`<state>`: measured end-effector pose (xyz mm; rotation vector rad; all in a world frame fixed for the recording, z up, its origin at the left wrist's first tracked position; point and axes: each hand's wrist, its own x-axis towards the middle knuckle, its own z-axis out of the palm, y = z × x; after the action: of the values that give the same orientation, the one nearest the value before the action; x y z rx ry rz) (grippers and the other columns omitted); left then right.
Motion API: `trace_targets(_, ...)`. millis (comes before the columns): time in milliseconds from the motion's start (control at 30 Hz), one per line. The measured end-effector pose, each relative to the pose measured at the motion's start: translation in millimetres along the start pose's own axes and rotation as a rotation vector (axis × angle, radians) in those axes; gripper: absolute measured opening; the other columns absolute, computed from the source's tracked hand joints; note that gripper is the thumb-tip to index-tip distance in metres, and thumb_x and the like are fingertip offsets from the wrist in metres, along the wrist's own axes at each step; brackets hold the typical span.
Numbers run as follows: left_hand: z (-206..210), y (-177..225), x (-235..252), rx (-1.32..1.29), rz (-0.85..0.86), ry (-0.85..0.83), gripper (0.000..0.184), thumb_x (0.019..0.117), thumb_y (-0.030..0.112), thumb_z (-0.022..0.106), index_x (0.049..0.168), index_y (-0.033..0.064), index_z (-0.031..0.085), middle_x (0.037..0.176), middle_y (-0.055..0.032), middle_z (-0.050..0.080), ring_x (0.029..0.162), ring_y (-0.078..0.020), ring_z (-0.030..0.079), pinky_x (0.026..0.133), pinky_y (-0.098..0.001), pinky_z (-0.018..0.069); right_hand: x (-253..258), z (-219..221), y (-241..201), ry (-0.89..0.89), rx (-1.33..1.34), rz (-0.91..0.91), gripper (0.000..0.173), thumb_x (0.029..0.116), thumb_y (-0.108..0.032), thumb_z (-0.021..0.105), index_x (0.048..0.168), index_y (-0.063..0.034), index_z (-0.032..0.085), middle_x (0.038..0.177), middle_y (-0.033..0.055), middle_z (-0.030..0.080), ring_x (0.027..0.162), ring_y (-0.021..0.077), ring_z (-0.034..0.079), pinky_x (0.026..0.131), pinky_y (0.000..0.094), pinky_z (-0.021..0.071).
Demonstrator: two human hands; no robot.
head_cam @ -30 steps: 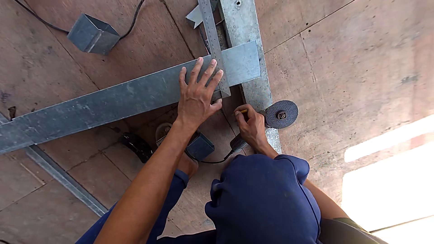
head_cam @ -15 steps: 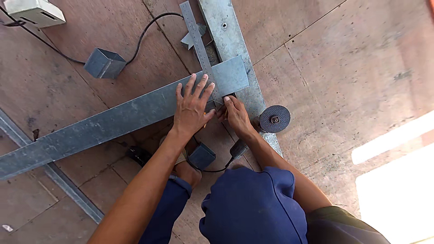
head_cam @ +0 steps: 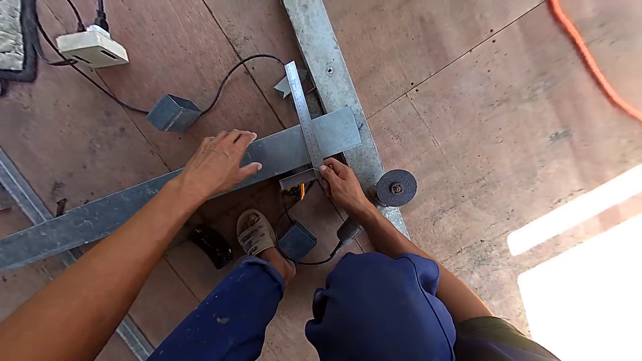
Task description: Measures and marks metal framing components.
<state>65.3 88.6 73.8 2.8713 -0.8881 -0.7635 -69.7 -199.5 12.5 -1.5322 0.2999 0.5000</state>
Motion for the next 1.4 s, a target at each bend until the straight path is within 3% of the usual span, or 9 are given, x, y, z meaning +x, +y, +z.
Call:
trace_targets(167, 14.8, -21.0, 2.9, 0.027, -0.061, -0.121, 0.08, 0.0943, 0.063, 0.062, 0.152, 0.0098, 0.046, 0.146, -0.0169, 0.055, 0.132, -0.0401, 0.054, 0.105, -0.0625, 0.0442, -14.4, -41.1, -33.0, 0.0, -0.113, -0.05, 0.031, 0.1124, -0.032, 0.041, 0.117, -0.009, 0.062, 0.063, 0.0074, 0.049, 0.048, 0.0167, 0.046, 0.045, 0.0294, 0.042)
trace_targets(300, 28.3, -33.7, 21.0, -0.045, -0.078, -0.237, 0.101, 0.083, 0.07, 0.071, 0.157, 0.0106, 0.037, 0.149, -0.0167, 0.052, 0.132, -0.0379, 0.056, 0.104, -0.0605, 0.0471, -26.1, -83.0, -60.3, 0.106, -0.115, -0.102, 0.03, 0.1117, -0.031, 0.041, 0.115, -0.0096, 0.062, 0.066, 0.0054, 0.051, 0.052, 0.0146, 0.049, 0.051, 0.0294, 0.0471)
trace_targets(467, 40.4, -59.5, 43.0, -0.211, -0.154, -0.374, 0.11, 0.07, 0.072, 0.081, 0.155, 0.0149, 0.041, 0.149, -0.0175, 0.052, 0.131, -0.0373, 0.056, 0.105, -0.0626, 0.0459, -38.8, -110.6, -86.8, 0.241, -0.101, -0.155, 0.027, 0.1102, -0.029, 0.044, 0.112, -0.0097, 0.063, 0.067, 0.0025, 0.052, 0.054, 0.0127, 0.051, 0.055, 0.0289, 0.0504)
trace_targets(567, 48.6, -45.9, 21.2, -0.113, -0.067, -0.164, 0.12, 0.0651, 0.075, 0.082, 0.159, 0.0176, 0.034, 0.147, -0.0154, 0.052, 0.127, -0.0373, 0.058, 0.099, -0.0603, 0.0502, -48.5, -118.7, -99.1, 0.291, -0.091, -0.169, 0.026, 0.1101, -0.028, 0.044, 0.111, -0.0113, 0.064, 0.069, 0.0009, 0.055, 0.056, 0.0112, 0.053, 0.058, 0.028, 0.0527)
trace_targets(633, 55.7, -40.3, 7.9, -0.066, -0.049, -0.072, 0.127, 0.0627, 0.075, 0.083, 0.159, 0.0121, 0.031, 0.145, -0.0166, 0.054, 0.128, -0.0379, 0.057, 0.102, -0.0591, 0.0482, -53.2, -119.2, -110.7, 0.319, -0.079, -0.173, 0.025, 0.11, -0.026, 0.044, 0.111, -0.0124, 0.065, 0.071, -0.0002, 0.055, 0.056, 0.0101, 0.053, 0.058, 0.0269, 0.0531)
trace_targets(767, 68.3, -42.0, 4.8, -0.026, -0.047, 0.01, 0.114, 0.0609, 0.07, 0.084, 0.144, 0.0015, 0.045, 0.132, -0.0206, 0.06, 0.12, -0.0383, 0.061, 0.101, -0.0561, 0.0483, -55.5, -105.3, -137.9, 0.316, -0.042, -0.209, 0.026, 0.1105, -0.024, 0.041, 0.111, -0.0134, 0.065, 0.074, -0.0006, 0.056, 0.057, 0.0094, 0.054, 0.059, 0.0268, 0.0542)
trace_targets(900, 68.2, -40.9, 1.2, 0.008, -0.001, 0.104, 0.11, 0.0605, 0.068, 0.081, 0.138, -0.0027, 0.049, 0.126, -0.0223, 0.062, 0.116, -0.0385, 0.064, 0.103, -0.0527, 0.0488, -64.2, -90.1, -148.4, 0.258, -0.018, -0.263, 0.027, 0.1109, -0.023, 0.039, 0.11, -0.0123, 0.064, 0.075, 0.0005, 0.057, 0.058, 0.0102, 0.055, 0.058, 0.027, 0.0547)
trace_targets(1100, 43.7, -34.5, -6.5, -0.015, -0.065, 0.254, 0.107, 0.0589, 0.062, 0.087, 0.135, -0.0038, 0.049, 0.126, -0.0268, 0.06, 0.112, -0.0453, 0.064, 0.088, -0.0584, 0.0539, -67.3, -90.9, -128.9, 0.261, 0.03, -0.281, 0.028, 0.1111, -0.023, 0.039, 0.109, -0.0124, 0.064, 0.073, 0.0004, 0.056, 0.056, 0.0099, 0.054, 0.058, 0.0273, 0.0542)
trace_targets(1400, 72.5, 6.1, 0.6, 0.084, 0.013, 0.488, 0.102, 0.0648, 0.051, 0.088, 0.141, -0.0019, 0.046, 0.136, -0.0273, 0.055, 0.125, -0.0469, 0.055, 0.104, -0.0598, 0.0436, -79.1, -105.2, -113.8, 0.295, 0.053, -0.242, 0.027, 0.1108, -0.025, 0.04, 0.107, -0.012, 0.063, 0.068, 0.0005, 0.054, 0.054, 0.0101, 0.052, 0.056, 0.0263, 0.0521)
